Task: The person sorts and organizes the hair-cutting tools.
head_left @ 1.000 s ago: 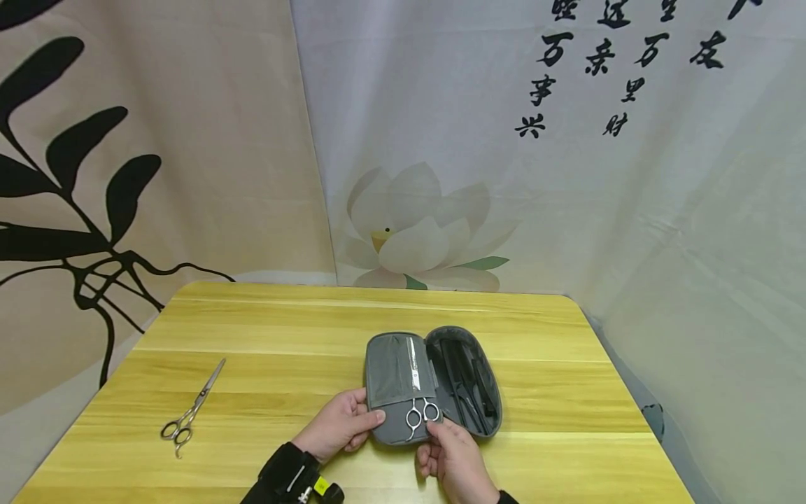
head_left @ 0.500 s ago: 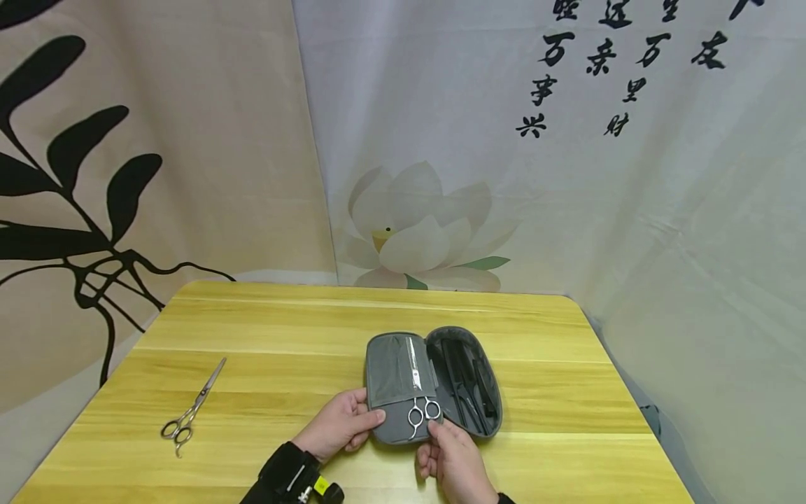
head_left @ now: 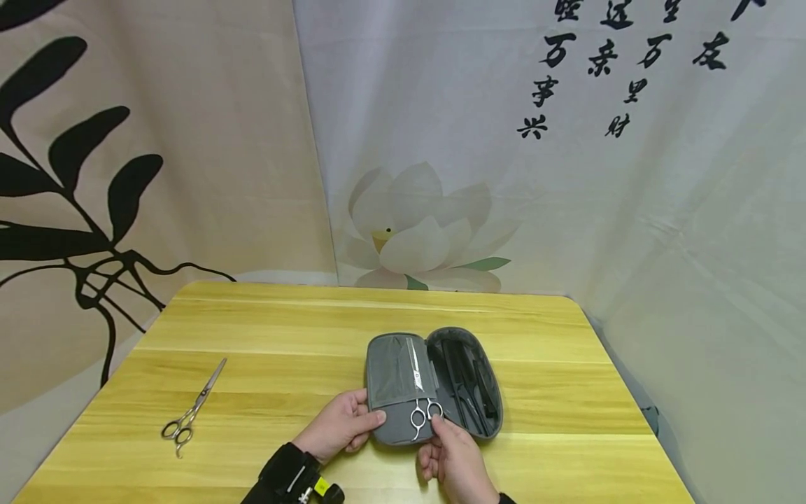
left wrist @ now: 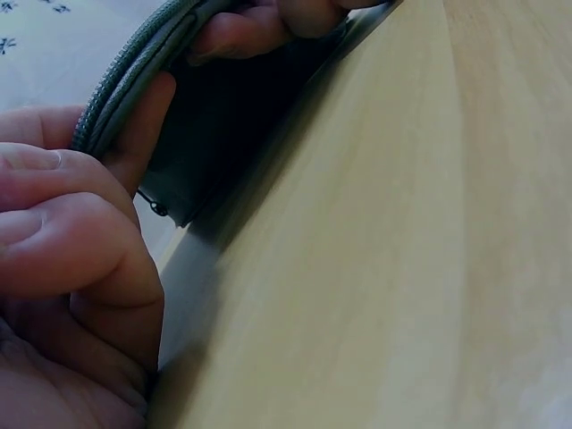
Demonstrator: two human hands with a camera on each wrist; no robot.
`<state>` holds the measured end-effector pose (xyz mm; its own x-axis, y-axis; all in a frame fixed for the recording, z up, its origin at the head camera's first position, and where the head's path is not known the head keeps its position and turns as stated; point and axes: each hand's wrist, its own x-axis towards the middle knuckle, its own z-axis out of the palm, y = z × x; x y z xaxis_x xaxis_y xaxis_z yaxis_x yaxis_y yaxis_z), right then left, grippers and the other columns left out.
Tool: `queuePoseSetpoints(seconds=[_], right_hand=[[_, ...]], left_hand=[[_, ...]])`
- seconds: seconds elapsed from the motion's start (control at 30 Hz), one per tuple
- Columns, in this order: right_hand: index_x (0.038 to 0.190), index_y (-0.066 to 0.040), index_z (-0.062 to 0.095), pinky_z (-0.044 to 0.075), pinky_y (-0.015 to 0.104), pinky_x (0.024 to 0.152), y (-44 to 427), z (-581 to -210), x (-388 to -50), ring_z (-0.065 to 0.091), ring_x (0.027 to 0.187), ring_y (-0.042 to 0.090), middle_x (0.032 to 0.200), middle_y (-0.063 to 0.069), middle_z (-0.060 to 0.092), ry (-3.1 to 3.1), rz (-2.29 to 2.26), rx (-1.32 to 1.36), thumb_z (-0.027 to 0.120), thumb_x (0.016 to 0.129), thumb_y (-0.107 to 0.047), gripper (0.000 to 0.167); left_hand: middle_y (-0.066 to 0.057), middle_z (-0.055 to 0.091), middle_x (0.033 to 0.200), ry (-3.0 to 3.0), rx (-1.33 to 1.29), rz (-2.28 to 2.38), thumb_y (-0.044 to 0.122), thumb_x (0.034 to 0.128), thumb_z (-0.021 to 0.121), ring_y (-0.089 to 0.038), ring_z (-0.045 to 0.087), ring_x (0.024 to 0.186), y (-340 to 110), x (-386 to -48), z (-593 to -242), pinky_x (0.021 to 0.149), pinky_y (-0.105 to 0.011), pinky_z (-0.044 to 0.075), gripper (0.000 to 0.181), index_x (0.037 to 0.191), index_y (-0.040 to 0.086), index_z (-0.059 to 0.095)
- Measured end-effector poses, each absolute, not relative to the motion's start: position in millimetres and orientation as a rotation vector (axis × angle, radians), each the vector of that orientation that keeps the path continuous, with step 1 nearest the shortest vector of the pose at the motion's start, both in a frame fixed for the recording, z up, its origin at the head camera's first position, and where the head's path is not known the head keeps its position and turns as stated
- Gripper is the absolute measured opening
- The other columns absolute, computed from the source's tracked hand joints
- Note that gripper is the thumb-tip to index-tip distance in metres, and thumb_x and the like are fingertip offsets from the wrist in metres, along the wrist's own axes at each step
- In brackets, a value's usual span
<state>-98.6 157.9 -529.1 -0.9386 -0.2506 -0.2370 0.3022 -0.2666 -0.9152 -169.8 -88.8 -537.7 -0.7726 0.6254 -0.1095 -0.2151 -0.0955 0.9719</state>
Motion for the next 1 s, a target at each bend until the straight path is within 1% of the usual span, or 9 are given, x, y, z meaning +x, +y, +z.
queuePoseSetpoints(seconds=[0.1, 0.17, 0.5, 0.63, 0.77, 0.83, 0.87, 0.93, 1.0], right_hand=[[0.110, -0.007, 0.055, 0.055, 0.022, 0.057, 158.8, -529.8, -97.8, 0.056, 0.060, 0.009, 0.073, 0.000, 0.058, 1.647, -2.257, 0.031, 0.036, 0.117, -0.027, 0.028], [0.110, -0.008, 0.055, 0.055, 0.022, 0.057, 159.3, -530.4, -97.2, 0.057, 0.061, 0.009, 0.074, 0.000, 0.058, 1.650, -2.255, 0.016, 0.035, 0.117, -0.026, 0.028], [0.108, -0.009, 0.056, 0.050, 0.021, 0.055, 156.6, -528.4, -97.0, 0.052, 0.057, 0.009, 0.070, -0.001, 0.055, 1.678, -2.268, 0.086, 0.038, 0.117, -0.033, 0.032], [0.108, -0.009, 0.057, 0.050, 0.021, 0.055, 156.2, -527.6, -97.5, 0.053, 0.057, 0.009, 0.070, -0.001, 0.056, 1.670, -2.272, 0.107, 0.039, 0.117, -0.036, 0.033], [0.109, -0.010, 0.057, 0.052, 0.020, 0.056, 156.4, -528.8, -98.3, 0.054, 0.059, 0.008, 0.071, -0.001, 0.057, 1.655, -2.263, 0.099, 0.039, 0.117, -0.036, 0.033], [0.109, -0.010, 0.057, 0.052, 0.021, 0.056, 156.5, -529.2, -98.4, 0.055, 0.059, 0.008, 0.071, -0.001, 0.057, 1.646, -2.266, 0.095, 0.040, 0.117, -0.036, 0.032], [0.109, -0.010, 0.058, 0.052, 0.021, 0.056, 156.4, -529.2, -98.5, 0.055, 0.059, 0.008, 0.071, -0.001, 0.058, 1.643, -2.268, 0.092, 0.041, 0.117, -0.036, 0.032], [0.108, -0.010, 0.058, 0.053, 0.021, 0.057, 155.8, -529.0, -98.7, 0.056, 0.059, 0.009, 0.071, -0.001, 0.058, 1.637, -2.273, 0.092, 0.042, 0.116, -0.036, 0.032], [0.109, -0.009, 0.059, 0.054, 0.022, 0.057, 155.4, -528.5, -98.8, 0.057, 0.060, 0.009, 0.071, -0.001, 0.059, 1.635, -2.274, 0.086, 0.043, 0.116, -0.036, 0.032]], left_hand=[[0.013, 0.057, 0.061, 1.622, 0.451, 1.916, 0.012, 0.1060, 0.066, 0.001, 0.045, 0.043, -88.6, -169.7, -538.1, 0.042, -0.017, 0.037, 0.050, 0.146, -0.012, 0.048], [0.013, 0.056, 0.061, 1.628, 0.447, 1.916, 0.011, 0.1059, 0.066, 0.002, 0.045, 0.043, -88.7, -169.7, -538.0, 0.042, -0.017, 0.036, 0.051, 0.147, -0.012, 0.047], [0.012, 0.058, 0.063, 1.632, 0.454, 1.910, 0.012, 0.1059, 0.066, 0.002, 0.045, 0.043, -87.6, -169.0, -537.0, 0.042, -0.017, 0.036, 0.043, 0.139, -0.011, 0.052], [0.012, 0.056, 0.059, 1.674, 0.445, 1.910, 0.013, 0.1058, 0.067, 0.001, 0.045, 0.042, -86.8, -167.4, -536.7, 0.043, -0.016, 0.037, 0.041, 0.137, -0.010, 0.054], [0.008, 0.055, 0.056, 1.785, 0.401, 1.874, 0.019, 0.1048, 0.069, -0.002, 0.046, 0.042, -87.4, -163.3, -530.5, 0.042, -0.017, 0.040, 0.037, 0.127, -0.009, 0.060], [0.004, 0.060, 0.061, 1.931, 0.371, 1.808, 0.022, 0.1041, 0.071, -0.006, 0.049, 0.045, -89.6, -160.2, -521.9, 0.043, -0.019, 0.042, 0.036, 0.123, -0.007, 0.063], [0.002, 0.065, 0.066, 2.040, 0.362, 1.756, 0.025, 0.1037, 0.072, -0.007, 0.053, 0.049, -92.0, -158.7, -516.0, 0.045, -0.021, 0.045, 0.037, 0.122, -0.006, 0.064], [-0.001, 0.072, 0.079, 2.316, 0.301, 1.598, 0.029, 0.1023, 0.074, -0.010, 0.061, 0.061, -99.3, -155.9, -501.2, 0.052, -0.024, 0.051, 0.037, 0.122, -0.002, 0.068], [-0.004, 0.078, 0.095, 2.597, 0.223, 1.387, 0.032, 0.1016, 0.075, -0.014, 0.069, 0.076, -111.9, -154.8, -486.5, 0.063, -0.031, 0.058, 0.041, 0.128, 0.001, 0.069]])
